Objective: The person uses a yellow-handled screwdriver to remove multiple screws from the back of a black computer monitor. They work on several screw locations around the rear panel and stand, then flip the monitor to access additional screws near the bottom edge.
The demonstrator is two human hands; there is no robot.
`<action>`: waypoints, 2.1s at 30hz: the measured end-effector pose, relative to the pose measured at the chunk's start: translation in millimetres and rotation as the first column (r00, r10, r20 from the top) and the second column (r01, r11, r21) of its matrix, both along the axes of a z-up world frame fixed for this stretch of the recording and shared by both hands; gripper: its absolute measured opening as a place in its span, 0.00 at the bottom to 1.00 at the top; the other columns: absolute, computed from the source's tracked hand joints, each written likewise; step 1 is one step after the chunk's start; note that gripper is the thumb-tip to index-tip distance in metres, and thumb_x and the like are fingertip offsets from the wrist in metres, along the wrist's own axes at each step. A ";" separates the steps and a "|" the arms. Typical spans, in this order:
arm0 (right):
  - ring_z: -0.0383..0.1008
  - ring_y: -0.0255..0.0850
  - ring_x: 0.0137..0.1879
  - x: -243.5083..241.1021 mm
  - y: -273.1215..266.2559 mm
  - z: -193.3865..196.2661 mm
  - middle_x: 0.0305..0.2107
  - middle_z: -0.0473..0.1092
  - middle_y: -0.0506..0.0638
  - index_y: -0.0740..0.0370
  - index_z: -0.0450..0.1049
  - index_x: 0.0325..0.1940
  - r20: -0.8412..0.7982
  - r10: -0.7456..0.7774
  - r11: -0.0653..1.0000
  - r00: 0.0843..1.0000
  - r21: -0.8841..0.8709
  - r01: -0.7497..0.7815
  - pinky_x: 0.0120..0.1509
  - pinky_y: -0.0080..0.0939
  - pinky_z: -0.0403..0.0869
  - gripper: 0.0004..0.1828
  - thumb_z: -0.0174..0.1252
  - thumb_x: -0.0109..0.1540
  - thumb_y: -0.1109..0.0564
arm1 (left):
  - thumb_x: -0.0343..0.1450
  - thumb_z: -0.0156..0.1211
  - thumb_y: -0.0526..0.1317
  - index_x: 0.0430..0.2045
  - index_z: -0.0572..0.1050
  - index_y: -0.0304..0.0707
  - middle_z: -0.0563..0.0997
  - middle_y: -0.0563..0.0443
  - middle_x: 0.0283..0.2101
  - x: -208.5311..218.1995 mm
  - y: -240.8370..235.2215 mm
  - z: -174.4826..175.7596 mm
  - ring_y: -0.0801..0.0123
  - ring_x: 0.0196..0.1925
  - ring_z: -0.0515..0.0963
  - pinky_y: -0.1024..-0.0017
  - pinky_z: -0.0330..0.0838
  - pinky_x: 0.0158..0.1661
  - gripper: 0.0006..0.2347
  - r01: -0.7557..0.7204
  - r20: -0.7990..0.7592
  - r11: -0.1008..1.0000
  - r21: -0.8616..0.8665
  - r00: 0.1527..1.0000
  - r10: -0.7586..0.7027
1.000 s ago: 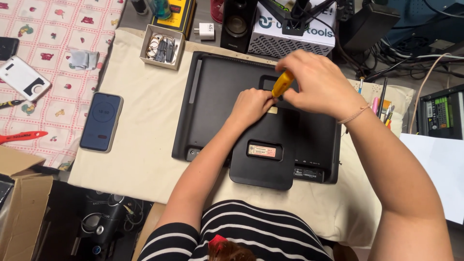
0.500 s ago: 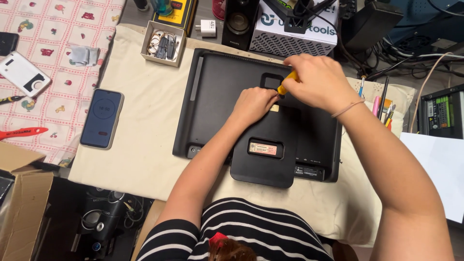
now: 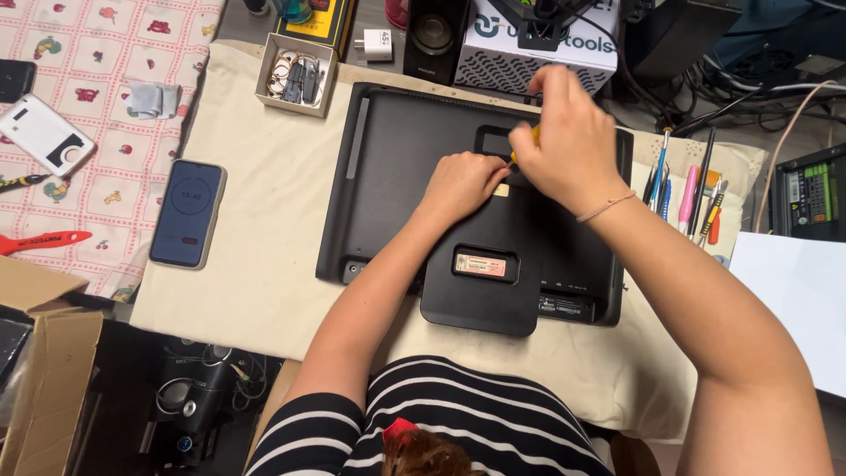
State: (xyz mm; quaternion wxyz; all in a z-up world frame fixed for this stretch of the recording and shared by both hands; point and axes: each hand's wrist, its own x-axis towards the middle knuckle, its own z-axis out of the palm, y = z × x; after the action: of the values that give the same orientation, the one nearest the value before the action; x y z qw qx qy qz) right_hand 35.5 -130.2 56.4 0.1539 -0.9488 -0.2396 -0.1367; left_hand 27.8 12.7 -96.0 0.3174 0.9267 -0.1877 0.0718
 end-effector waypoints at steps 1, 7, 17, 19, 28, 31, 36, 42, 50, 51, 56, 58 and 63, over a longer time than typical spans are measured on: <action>0.71 0.56 0.39 4.4 -4.1 -9.5 0.43 0.69 0.55 0.62 0.63 0.52 -0.002 -0.003 1.000 1.000 0.001 0.003 0.33 0.59 0.69 0.19 0.51 0.58 0.56 | 0.75 0.53 0.47 0.28 0.81 0.46 0.84 0.49 0.26 -0.4 0.2 -1.8 0.45 0.30 0.81 0.51 0.70 0.27 0.11 0.003 -0.002 1.000 0.001 1.000 -0.003; 0.79 0.60 0.26 9.8 -10.5 -14.3 0.21 0.76 0.55 0.59 0.66 0.43 0.147 -0.181 0.853 0.972 -0.469 0.229 0.26 0.55 0.71 0.27 0.54 0.70 0.31 | 0.75 0.54 0.48 0.29 0.81 0.47 0.84 0.48 0.26 -0.4 -0.6 -3.8 0.43 0.29 0.81 0.50 0.70 0.28 0.11 -0.055 -0.025 0.998 0.027 0.998 0.056; 0.80 0.57 0.38 6.2 -20.8 -96.5 0.29 0.76 0.59 0.63 0.77 0.41 -0.406 0.008 0.921 0.914 0.358 0.151 0.44 0.53 0.75 0.21 0.70 0.56 0.44 | 0.70 0.56 0.46 0.23 0.80 0.44 0.82 0.47 0.21 -10.6 6.8 15.7 0.46 0.31 0.85 0.52 0.79 0.34 0.10 -0.128 -0.094 0.992 -0.017 0.988 0.126; 0.81 0.48 0.35 20.2 -27.4 -107.2 0.26 0.78 0.56 0.65 0.80 0.38 -0.526 0.027 0.892 0.850 0.396 0.217 0.42 0.43 0.75 0.18 0.69 0.57 0.47 | 0.68 0.58 0.45 0.21 0.79 0.45 0.81 0.50 0.20 -7.1 9.1 29.6 0.47 0.32 0.84 0.54 0.79 0.34 0.09 -0.179 -0.149 0.982 -0.059 0.974 0.169; 0.78 0.33 0.27 38.7 -42.5 -159.9 0.20 0.76 0.45 0.55 0.78 0.34 -0.597 0.106 0.822 0.795 0.503 0.268 0.36 0.30 0.75 0.08 0.57 0.55 0.64 | 0.63 0.58 0.43 0.16 0.69 0.47 0.76 0.53 0.16 -6.7 12.1 13.4 0.44 0.28 0.83 0.55 0.75 0.31 0.07 -0.400 -0.331 0.896 -0.191 0.886 0.325; 0.73 0.33 0.23 41.9 -50.9 -163.8 0.17 0.73 0.44 0.58 0.77 0.33 -0.580 0.064 0.855 0.812 0.451 0.255 0.32 0.32 0.71 0.03 0.59 0.57 0.63 | 0.62 0.57 0.40 0.20 0.69 0.44 0.77 0.43 0.21 -0.9 18.4 18.7 0.38 0.33 0.83 0.49 0.75 0.35 0.04 -0.454 -0.347 0.864 -0.220 0.864 0.365; 0.71 0.32 0.19 52.8 -39.6 -136.2 0.17 0.69 0.44 0.55 0.72 0.33 -0.617 0.102 0.793 0.780 0.524 0.311 0.26 0.29 0.67 0.08 0.50 0.62 0.65 | 0.66 0.50 0.42 0.25 0.73 0.48 0.83 0.47 0.27 44.6 48.0 4.4 0.39 0.32 0.79 0.47 0.69 0.31 0.04 -0.480 -0.330 0.874 -0.069 0.838 0.434; 0.69 0.31 0.17 85.1 -32.9 -125.3 0.20 0.74 0.49 0.58 0.68 0.33 -0.705 0.059 0.709 0.706 0.528 0.468 0.15 0.29 0.63 0.13 0.54 0.71 0.52 | 0.64 0.50 0.40 0.25 0.72 0.48 0.82 0.50 0.27 61.5 39.6 3.4 0.43 0.30 0.78 0.50 0.65 0.28 0.03 -0.250 -0.168 0.968 0.015 0.954 0.249; 0.58 0.37 0.20 138.9 15.1 -102.3 0.16 0.59 0.41 0.50 0.57 0.30 -0.792 -0.275 0.940 0.545 -0.102 0.327 0.28 0.43 0.57 0.31 0.64 0.63 0.29 | 0.67 0.65 0.40 0.25 0.76 0.50 0.79 0.61 0.27 45.1 42.9 0.1 0.61 0.31 0.79 0.60 0.65 0.34 0.03 0.054 -0.100 0.998 0.045 0.994 -0.049; 0.52 0.38 0.23 147.6 16.5 -110.3 0.12 0.51 0.41 0.50 0.52 0.14 -0.773 -0.303 0.949 0.557 -0.190 0.253 0.32 0.46 0.53 0.41 0.67 0.64 0.29 | 0.68 0.68 0.40 0.23 0.77 0.51 0.77 0.63 0.25 45.0 44.8 -0.4 0.64 0.30 0.78 0.62 0.63 0.32 0.05 0.073 -0.084 0.997 0.024 0.994 -0.071; 0.59 0.35 0.22 153.9 7.8 -103.6 0.17 0.65 0.42 0.54 0.68 0.23 -0.853 -0.242 0.964 0.462 -0.157 0.214 0.30 0.43 0.58 0.19 0.62 0.63 0.45 | 0.70 0.66 0.42 0.23 0.75 0.49 0.78 0.62 0.26 44.2 42.4 0.9 0.65 0.30 0.77 0.63 0.64 0.33 0.07 0.044 -0.102 0.999 0.031 0.994 -0.040; 0.59 0.36 0.23 135.6 4.6 -77.4 0.18 0.64 0.42 0.52 0.66 0.27 -0.853 -0.280 0.955 0.439 -0.202 0.218 0.28 0.45 0.56 0.14 0.58 0.62 0.46 | 0.70 0.64 0.42 0.23 0.75 0.48 0.78 0.62 0.26 44.2 42.0 1.3 0.65 0.29 0.77 0.63 0.64 0.33 0.07 0.040 -0.098 0.999 0.029 0.994 -0.037; 0.61 0.37 0.14 72.9 -32.1 -85.6 0.24 0.66 0.52 0.56 0.51 0.56 -0.703 0.371 0.728 0.606 0.625 0.280 0.14 0.30 0.58 0.14 0.49 0.75 0.52 | 0.70 0.61 0.40 0.23 0.74 0.48 0.77 0.61 0.24 44.5 40.8 1.3 0.62 0.27 0.77 0.62 0.65 0.31 0.05 0.038 -0.078 0.998 0.047 0.996 -0.034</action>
State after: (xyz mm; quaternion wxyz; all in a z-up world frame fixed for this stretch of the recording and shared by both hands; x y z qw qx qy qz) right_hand 108.5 -162.3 -29.3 0.5845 -0.7728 -0.1036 0.2245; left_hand 72.3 53.5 -94.7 0.3032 0.9327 -0.1936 0.0258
